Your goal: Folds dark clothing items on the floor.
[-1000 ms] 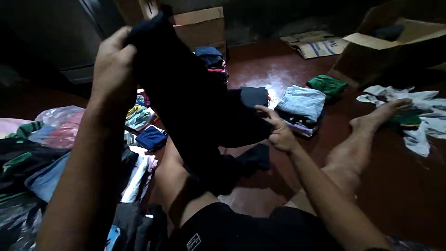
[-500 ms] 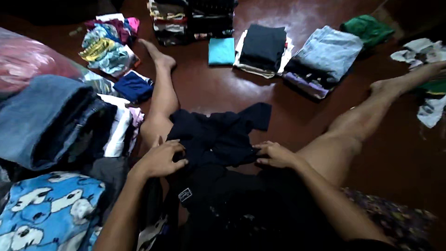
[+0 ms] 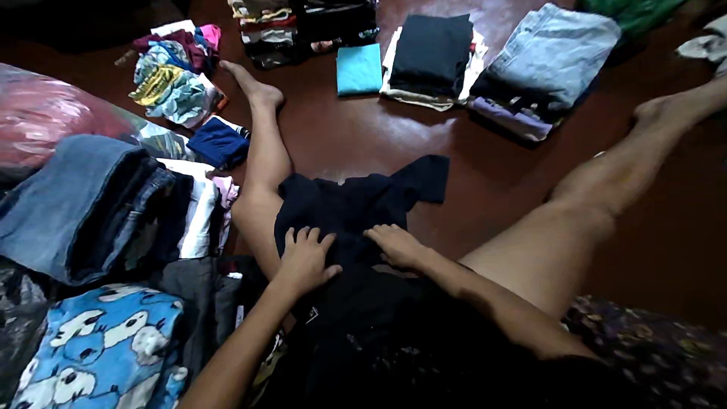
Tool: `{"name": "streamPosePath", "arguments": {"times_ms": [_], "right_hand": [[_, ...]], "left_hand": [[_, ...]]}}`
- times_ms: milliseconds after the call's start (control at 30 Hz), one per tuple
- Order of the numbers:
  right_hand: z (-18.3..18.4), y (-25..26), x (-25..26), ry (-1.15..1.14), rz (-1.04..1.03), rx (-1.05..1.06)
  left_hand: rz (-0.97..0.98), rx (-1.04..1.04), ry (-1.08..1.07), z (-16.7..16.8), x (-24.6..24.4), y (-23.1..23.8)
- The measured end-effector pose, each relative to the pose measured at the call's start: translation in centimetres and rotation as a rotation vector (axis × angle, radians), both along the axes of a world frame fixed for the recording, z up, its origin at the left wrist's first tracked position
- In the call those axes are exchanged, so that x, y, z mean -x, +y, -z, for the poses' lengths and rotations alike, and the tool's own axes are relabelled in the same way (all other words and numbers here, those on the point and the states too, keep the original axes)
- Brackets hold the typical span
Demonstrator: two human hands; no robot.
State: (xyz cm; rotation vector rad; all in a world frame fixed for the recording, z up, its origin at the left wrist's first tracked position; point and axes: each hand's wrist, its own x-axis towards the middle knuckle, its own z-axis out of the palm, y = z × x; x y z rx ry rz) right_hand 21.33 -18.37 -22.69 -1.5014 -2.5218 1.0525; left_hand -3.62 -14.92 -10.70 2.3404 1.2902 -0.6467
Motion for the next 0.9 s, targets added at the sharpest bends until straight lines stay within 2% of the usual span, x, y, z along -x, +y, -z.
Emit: {"name": "streamPosePath", "arguments": {"times_ms": [67, 200, 300, 400, 500, 533, 600, 667, 733, 900], "right_hand": [[0.1, 0.3, -0.2, -0.019, 0.005, 0.003], [0.5, -0.1, -0.1, 0.038, 0.033, -0.039], [-0.7, -0.2, -0.6, 0.225, 0.239, 0.022], [-0.5, -0.2, -1.3, 0.465, 0.474, -0.055], [-0.8, -0.3, -1.9, 0.597, 0.548, -0.088], [-1.0, -0.3, -1.9, 0.618, 0.552, -0.096], [-1.5, -0.4, -1.8, 0.616, 0.537, -0.082], [-1.8, -0.6, -1.6, 0.591, 0.500, -0.144], [-1.8, -0.9, -1.5, 0.576, 0.476, -0.248], [-1.8, -1.1, -2.4, 0.559, 0.305, -0.449]], "left_hand": [[-0.030, 0.000, 0.016, 0.2, -0.4, -1.5], [-0.093, -0.151, -0.021, 1.7, -1.3, -1.9], [-0.065, -0.108, 0.035, 2.0, -1.7, -1.8], [-0.050, -0.135, 0.051, 2.2, -1.8, -2.5], [-0.005, -0.360, -0.216, 3.9, -1.2, -3.8], [0.023, -0.376, -0.265, 4.2, -1.2, -4.0], [0.047, -0.273, -0.209, 3.8, -1.5, -3.9], [0.026, -0.252, -0.240, 3.7, -1.6, -3.6], [-0.080, -0.233, -0.381, 3.5, -1.2, -2.9], [-0.555, 0.062, -0.856, 0.9, 0.3, 0.0]]}}
